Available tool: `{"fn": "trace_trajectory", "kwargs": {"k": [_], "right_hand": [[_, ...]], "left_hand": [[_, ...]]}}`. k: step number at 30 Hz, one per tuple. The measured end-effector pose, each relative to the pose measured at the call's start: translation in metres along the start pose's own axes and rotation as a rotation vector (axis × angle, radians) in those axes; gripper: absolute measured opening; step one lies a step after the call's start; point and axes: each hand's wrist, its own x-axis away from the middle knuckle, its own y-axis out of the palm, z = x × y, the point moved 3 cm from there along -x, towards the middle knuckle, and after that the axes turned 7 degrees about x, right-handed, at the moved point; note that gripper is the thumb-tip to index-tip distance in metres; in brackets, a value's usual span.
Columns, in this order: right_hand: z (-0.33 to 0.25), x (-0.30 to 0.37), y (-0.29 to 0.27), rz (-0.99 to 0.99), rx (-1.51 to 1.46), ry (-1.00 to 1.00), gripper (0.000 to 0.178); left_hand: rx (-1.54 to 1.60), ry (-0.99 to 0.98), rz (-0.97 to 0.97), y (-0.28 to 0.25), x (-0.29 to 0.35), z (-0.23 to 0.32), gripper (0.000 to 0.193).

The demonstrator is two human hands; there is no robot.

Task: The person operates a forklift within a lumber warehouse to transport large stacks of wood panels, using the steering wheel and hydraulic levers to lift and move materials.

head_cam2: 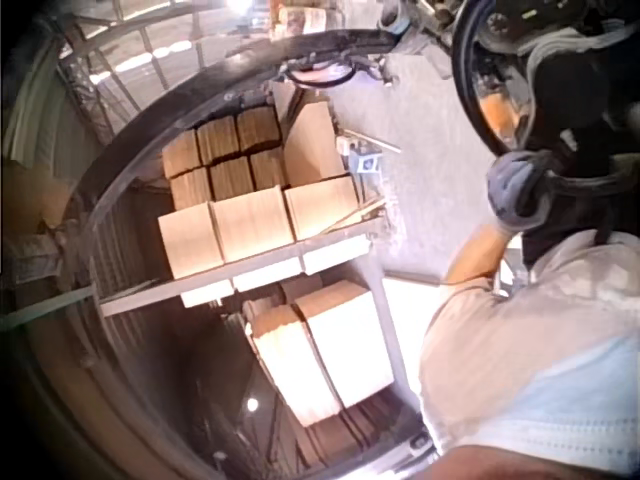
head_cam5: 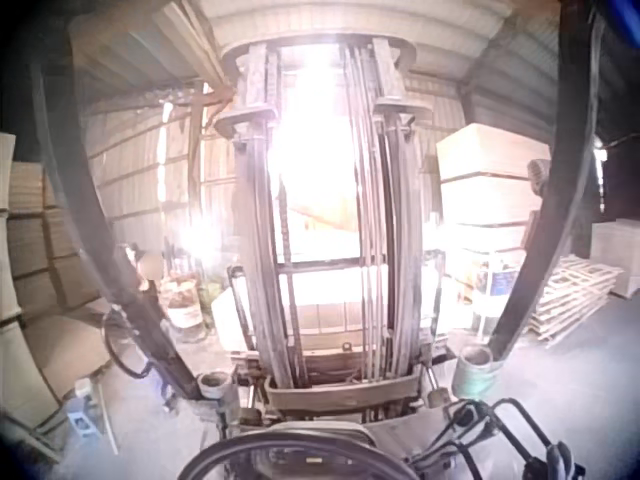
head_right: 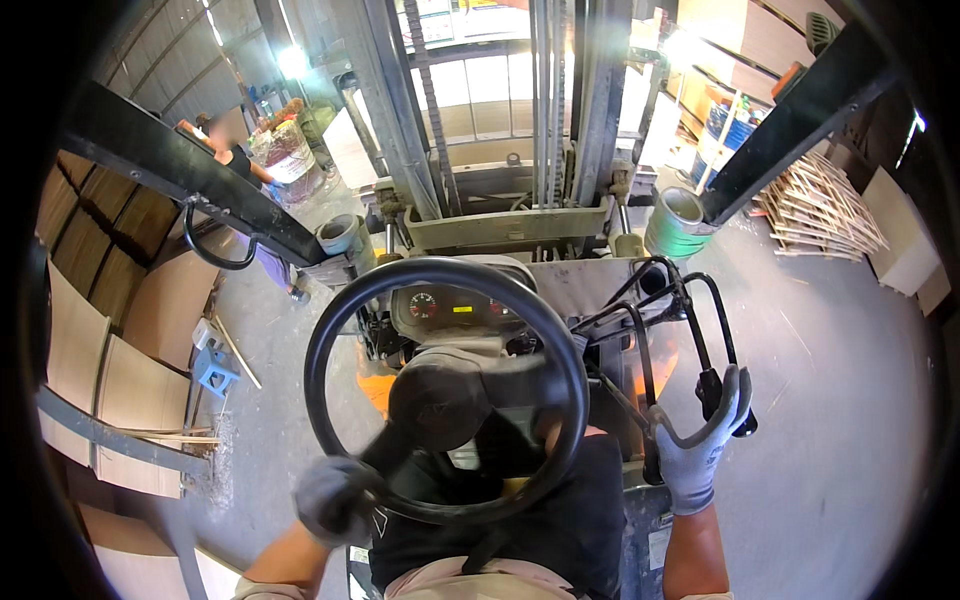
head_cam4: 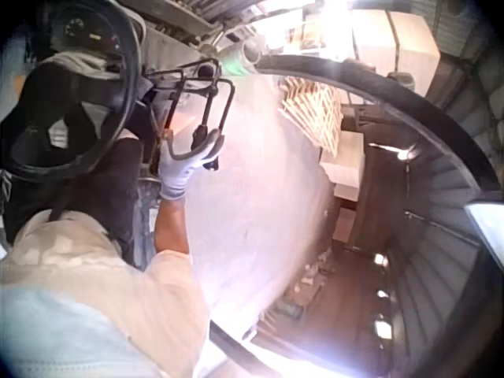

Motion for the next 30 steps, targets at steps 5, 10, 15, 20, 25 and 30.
{"fn": "trace_trajectory", "kwargs": {"k": [5,10,15,20,25,30], "right_hand": [[-0.004,-0.015,0.002,0.008,0.040,-0.047,0.107],[-0.003,-0.019,0.004,0.017,0.023,-0.027,0.105],[-0.009,-0.027,0.010,0.017,0.016,0.019,0.103],[-0.016,-0.027,0.010,0.050,0.054,0.042,0.092],[-0.028,-0.041,0.001,-0.022,0.317,-0.038,0.061],[-0.061,-0.101,0.024,-0.447,0.532,-0.039,0.063]], "left_hand": [[0.002,-0.141,0.240,-0.033,-0.056,-0.042,0.022],[0.299,-0.260,0.321,-0.021,-0.140,-0.075,0.028],[0.316,-0.245,0.319,0.022,-0.211,-0.074,0.027],[0.259,-0.107,0.162,0.083,-0.242,-0.058,0.025],[0.099,0.023,-0.039,0.130,-0.222,-0.023,0.031],[0.217,0.022,-0.355,0.134,-0.155,0.007,0.037]]}}
